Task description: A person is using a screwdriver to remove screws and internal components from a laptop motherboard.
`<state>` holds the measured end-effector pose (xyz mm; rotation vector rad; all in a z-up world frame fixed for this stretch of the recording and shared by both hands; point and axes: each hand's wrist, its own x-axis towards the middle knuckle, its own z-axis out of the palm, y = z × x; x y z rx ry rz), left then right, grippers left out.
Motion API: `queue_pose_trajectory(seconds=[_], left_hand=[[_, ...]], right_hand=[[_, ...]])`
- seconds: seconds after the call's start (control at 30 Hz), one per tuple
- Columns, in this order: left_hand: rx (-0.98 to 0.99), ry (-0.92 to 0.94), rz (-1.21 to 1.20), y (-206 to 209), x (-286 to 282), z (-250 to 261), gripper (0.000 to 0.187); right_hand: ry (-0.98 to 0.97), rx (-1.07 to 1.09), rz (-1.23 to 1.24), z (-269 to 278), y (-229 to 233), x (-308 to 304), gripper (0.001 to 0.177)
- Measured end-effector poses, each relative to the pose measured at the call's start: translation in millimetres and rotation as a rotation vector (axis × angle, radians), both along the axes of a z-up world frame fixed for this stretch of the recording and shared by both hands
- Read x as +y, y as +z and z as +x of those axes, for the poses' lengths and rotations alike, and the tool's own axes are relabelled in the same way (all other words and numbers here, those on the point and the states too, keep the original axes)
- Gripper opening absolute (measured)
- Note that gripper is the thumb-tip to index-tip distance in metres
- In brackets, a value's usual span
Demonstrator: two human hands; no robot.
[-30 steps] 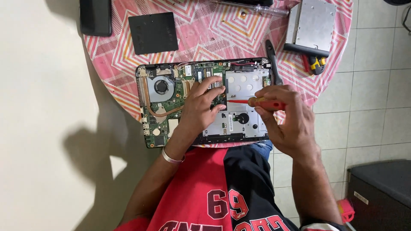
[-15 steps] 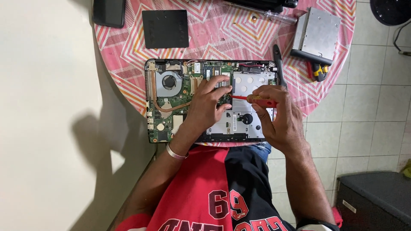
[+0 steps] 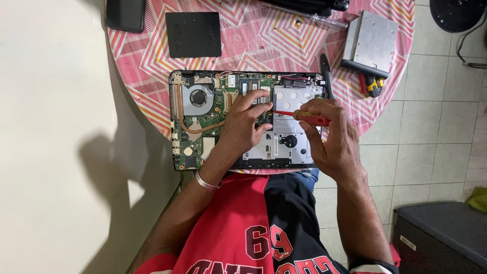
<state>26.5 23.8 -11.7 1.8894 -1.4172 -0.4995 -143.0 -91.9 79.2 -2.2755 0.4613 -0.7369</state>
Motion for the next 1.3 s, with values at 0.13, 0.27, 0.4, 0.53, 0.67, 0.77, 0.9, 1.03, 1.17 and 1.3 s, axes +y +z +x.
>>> queue_pose_trajectory(seconds=[0.13, 0.27, 0.4, 0.53, 0.67, 0.77, 0.9, 1.03, 1.17, 1.3], left_hand=[[0.029, 0.018, 0.006, 3, 1, 1, 0.034], [0.024, 0.044, 0.011, 6, -1, -4, 0.031], [-0.03, 0.113, -0.028, -4, -4, -10, 0.018], [-0.137, 0.197, -0.075, -5, -7, -18, 0.008], [-0.155, 0.262, -0.068, -13, -14, -20, 0.007], [-0.116, 0.27, -0.061, -20, -16, -20, 0.005], [-0.056, 0.235, -0.014, -18, -16, -15, 0.008], [0.048, 0.211, 0.057, -11, -17, -12, 0.009], [0.115, 0.154, 0.077, -1, -19, -9, 0.004], [0.084, 0.157, 0.155, 8, -19, -8, 0.007]], right_hand=[[0.009, 0.008, -0.005, 3, 0, 2, 0.022], [0.014, 0.017, 0.007, 1, 1, 0, 0.021], [-0.002, 0.007, 0.016, -3, -6, -4, 0.02], [0.002, 0.009, 0.016, -5, -3, -3, 0.022], [0.028, -0.013, 0.071, -6, -4, -4, 0.022], [0.03, -0.03, 0.057, -7, -7, -5, 0.023], [0.022, -0.024, 0.061, -4, -2, -4, 0.023], [0.04, -0.017, 0.023, -3, 1, -2, 0.023], [0.013, -0.044, 0.015, -2, 5, -4, 0.021], [0.019, -0.024, 0.044, -3, 8, -2, 0.021]])
